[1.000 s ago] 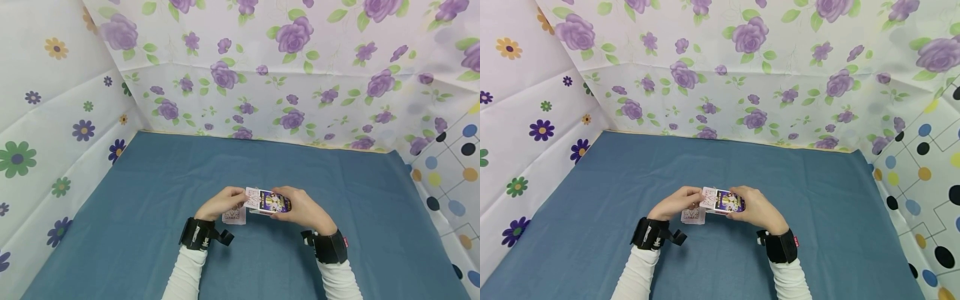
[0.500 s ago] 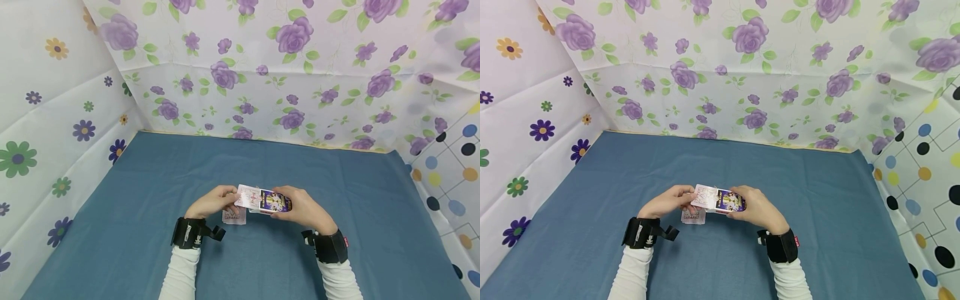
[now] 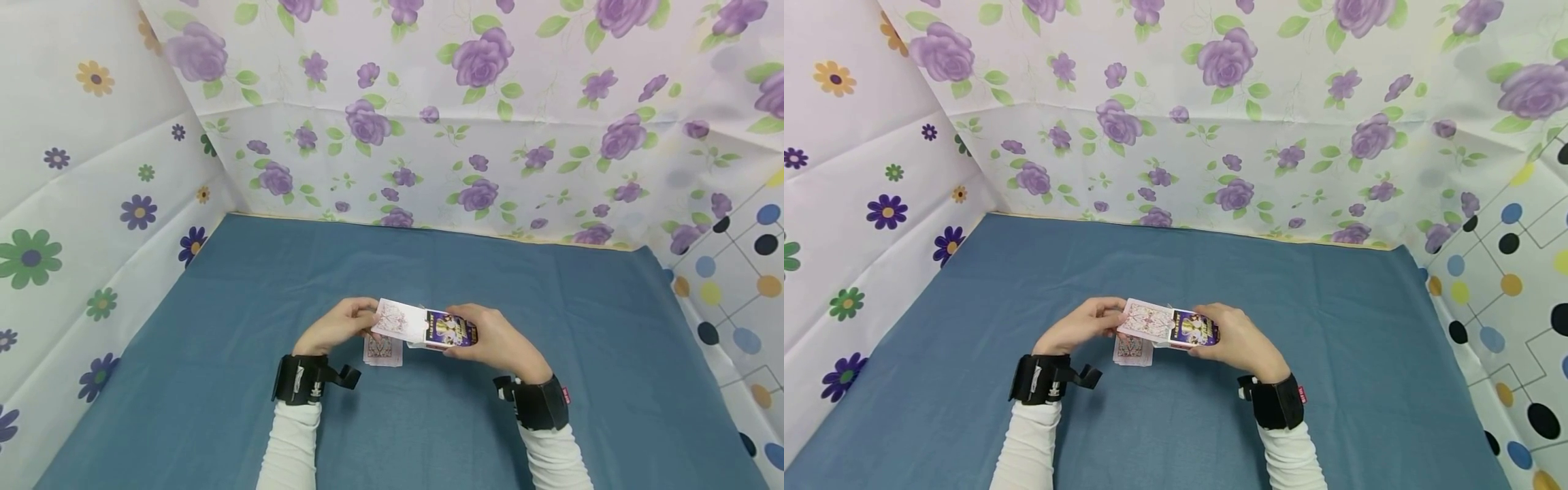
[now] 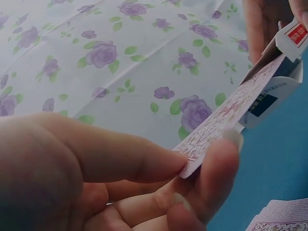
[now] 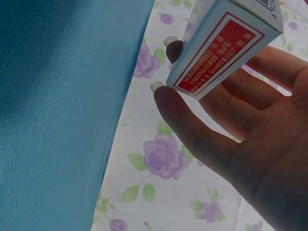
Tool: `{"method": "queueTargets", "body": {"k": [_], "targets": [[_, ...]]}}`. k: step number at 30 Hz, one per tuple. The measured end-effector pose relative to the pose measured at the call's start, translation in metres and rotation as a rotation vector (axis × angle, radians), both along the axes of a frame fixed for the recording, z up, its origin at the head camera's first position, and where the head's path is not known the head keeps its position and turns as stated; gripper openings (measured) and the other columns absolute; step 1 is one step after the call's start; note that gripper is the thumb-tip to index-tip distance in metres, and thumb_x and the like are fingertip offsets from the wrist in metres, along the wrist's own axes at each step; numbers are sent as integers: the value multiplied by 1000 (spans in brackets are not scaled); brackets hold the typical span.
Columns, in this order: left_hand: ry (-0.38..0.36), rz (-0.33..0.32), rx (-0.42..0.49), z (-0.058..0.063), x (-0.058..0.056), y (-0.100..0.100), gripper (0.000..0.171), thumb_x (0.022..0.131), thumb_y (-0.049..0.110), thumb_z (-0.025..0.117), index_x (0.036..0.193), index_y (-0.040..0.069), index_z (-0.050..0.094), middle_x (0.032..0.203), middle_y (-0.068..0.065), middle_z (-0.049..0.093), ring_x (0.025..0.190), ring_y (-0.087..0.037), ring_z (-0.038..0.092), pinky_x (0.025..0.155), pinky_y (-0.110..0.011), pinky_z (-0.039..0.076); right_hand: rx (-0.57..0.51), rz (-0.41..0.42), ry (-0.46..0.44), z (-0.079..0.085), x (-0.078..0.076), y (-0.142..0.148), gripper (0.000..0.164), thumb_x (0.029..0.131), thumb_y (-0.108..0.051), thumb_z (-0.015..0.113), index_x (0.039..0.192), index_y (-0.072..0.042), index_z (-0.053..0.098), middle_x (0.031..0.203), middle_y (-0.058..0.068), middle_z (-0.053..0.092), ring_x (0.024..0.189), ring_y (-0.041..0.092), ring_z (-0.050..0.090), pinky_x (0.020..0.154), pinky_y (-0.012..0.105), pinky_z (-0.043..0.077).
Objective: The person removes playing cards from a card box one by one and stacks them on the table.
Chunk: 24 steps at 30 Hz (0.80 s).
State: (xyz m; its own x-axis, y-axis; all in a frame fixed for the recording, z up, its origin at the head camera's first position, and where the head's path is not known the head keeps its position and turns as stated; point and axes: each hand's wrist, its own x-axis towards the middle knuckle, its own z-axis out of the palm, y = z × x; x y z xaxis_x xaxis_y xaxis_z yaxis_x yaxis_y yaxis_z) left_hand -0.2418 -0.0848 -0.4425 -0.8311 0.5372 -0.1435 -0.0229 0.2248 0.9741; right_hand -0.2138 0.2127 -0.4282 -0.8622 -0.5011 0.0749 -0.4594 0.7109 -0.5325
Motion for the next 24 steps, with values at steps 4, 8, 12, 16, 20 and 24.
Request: {"method": "queueTargets", "body": {"k": [4, 8, 12, 16, 20, 24], "targets": [[-21, 44, 18, 0, -1, -4, 37, 98, 5, 49, 132, -10, 50, 95, -7, 68, 80, -17, 63, 80, -36, 50, -3, -3, 9, 0, 0, 1, 61, 78, -29, 82, 129, -4, 59, 123, 12, 64, 96, 16, 59, 78, 32, 49], [-56, 132, 52, -1, -2, -8, 39, 98, 9, 52, 134, -6, 51, 95, 1, 65, 82, -17, 60, 78, -31, 48, -4, -13, 11, 1, 0, 2, 62, 77, -29, 82, 129, -4, 59, 122, 12, 64, 95, 16, 59, 78, 31, 49], [-73, 250, 66, -4, -3, -11, 37, 99, 12, 53, 132, -4, 55, 92, 6, 63, 79, -13, 57, 75, -28, 46, -5, -19, 11, 1, 0, 3, 63, 77, -30, 82, 129, -5, 59, 122, 11, 64, 97, 16, 59, 80, 33, 50], [-57, 328, 52, -8, -5, -12, 33, 99, 15, 55, 126, -4, 60, 89, 6, 63, 75, -10, 54, 71, -28, 45, -5, -12, 10, 1, 0, 3, 63, 77, -30, 82, 130, -4, 59, 123, 11, 64, 97, 17, 59, 80, 33, 49], [-53, 374, -21, -12, -4, -10, 31, 97, 19, 59, 119, -2, 64, 93, -1, 67, 74, -10, 57, 70, -28, 46, -1, -7, 10, 0, 0, 3, 62, 78, -30, 81, 130, -4, 59, 123, 12, 64, 97, 16, 58, 79, 33, 49], [-53, 430, -125, -23, -6, -3, 29, 94, 22, 64, 114, 0, 67, 100, -12, 70, 81, -16, 63, 75, -33, 50, -2, -5, 9, 0, 0, 3, 62, 78, -29, 82, 129, -4, 59, 123, 12, 64, 95, 15, 58, 78, 32, 49]]}}
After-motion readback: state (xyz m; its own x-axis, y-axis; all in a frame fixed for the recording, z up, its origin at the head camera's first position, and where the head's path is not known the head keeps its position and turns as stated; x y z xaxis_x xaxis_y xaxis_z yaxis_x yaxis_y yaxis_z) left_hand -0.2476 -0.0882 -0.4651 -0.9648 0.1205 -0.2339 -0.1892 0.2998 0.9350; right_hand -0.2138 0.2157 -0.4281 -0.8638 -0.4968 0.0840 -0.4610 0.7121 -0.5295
